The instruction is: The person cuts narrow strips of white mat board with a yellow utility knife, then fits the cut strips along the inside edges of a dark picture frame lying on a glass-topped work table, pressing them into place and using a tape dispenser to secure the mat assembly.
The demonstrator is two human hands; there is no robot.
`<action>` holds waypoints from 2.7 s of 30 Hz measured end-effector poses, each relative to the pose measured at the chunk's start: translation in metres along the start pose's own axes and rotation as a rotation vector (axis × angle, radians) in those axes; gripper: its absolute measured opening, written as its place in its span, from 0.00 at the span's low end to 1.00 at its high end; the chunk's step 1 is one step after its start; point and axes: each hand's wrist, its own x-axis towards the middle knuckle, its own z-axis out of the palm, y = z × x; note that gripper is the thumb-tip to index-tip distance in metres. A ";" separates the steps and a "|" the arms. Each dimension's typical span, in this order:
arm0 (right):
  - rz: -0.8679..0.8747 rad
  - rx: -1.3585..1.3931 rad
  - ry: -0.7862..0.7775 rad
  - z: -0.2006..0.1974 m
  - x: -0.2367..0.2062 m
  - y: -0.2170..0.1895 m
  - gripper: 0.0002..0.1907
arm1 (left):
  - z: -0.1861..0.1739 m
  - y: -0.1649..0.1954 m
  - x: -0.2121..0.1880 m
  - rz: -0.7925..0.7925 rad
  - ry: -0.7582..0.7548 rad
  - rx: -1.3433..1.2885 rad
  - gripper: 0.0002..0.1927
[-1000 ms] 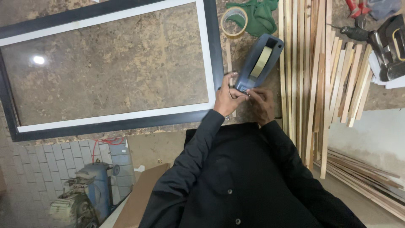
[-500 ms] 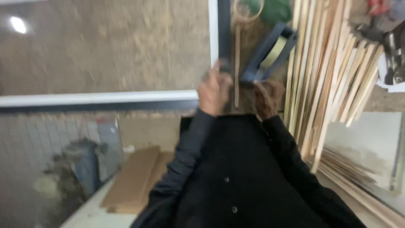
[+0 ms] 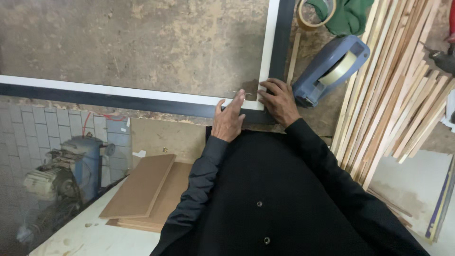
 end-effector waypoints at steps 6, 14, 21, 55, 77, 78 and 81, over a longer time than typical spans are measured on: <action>0.028 0.031 -0.014 -0.003 0.000 -0.002 0.15 | 0.009 -0.011 -0.010 0.018 -0.028 0.005 0.51; 0.088 -0.021 -0.078 -0.007 0.012 -0.007 0.14 | 0.010 -0.007 -0.014 -0.043 0.005 -0.037 0.46; 0.086 -0.021 -0.075 -0.004 0.013 -0.003 0.13 | 0.009 0.004 0.015 -0.244 0.089 -0.235 0.30; 0.169 0.068 -0.100 -0.004 0.009 0.007 0.14 | 0.024 0.015 0.071 -0.269 -0.420 -0.236 0.54; 0.080 -0.151 -0.094 -0.004 0.008 0.001 0.16 | 0.016 -0.015 0.112 0.204 -0.417 0.172 0.70; 0.069 -0.203 -0.093 -0.001 0.008 0.000 0.18 | 0.019 -0.014 0.112 0.201 -0.417 0.189 0.71; 0.131 -0.121 -0.090 0.004 0.006 0.001 0.16 | 0.027 -0.010 0.112 0.226 -0.414 0.240 0.73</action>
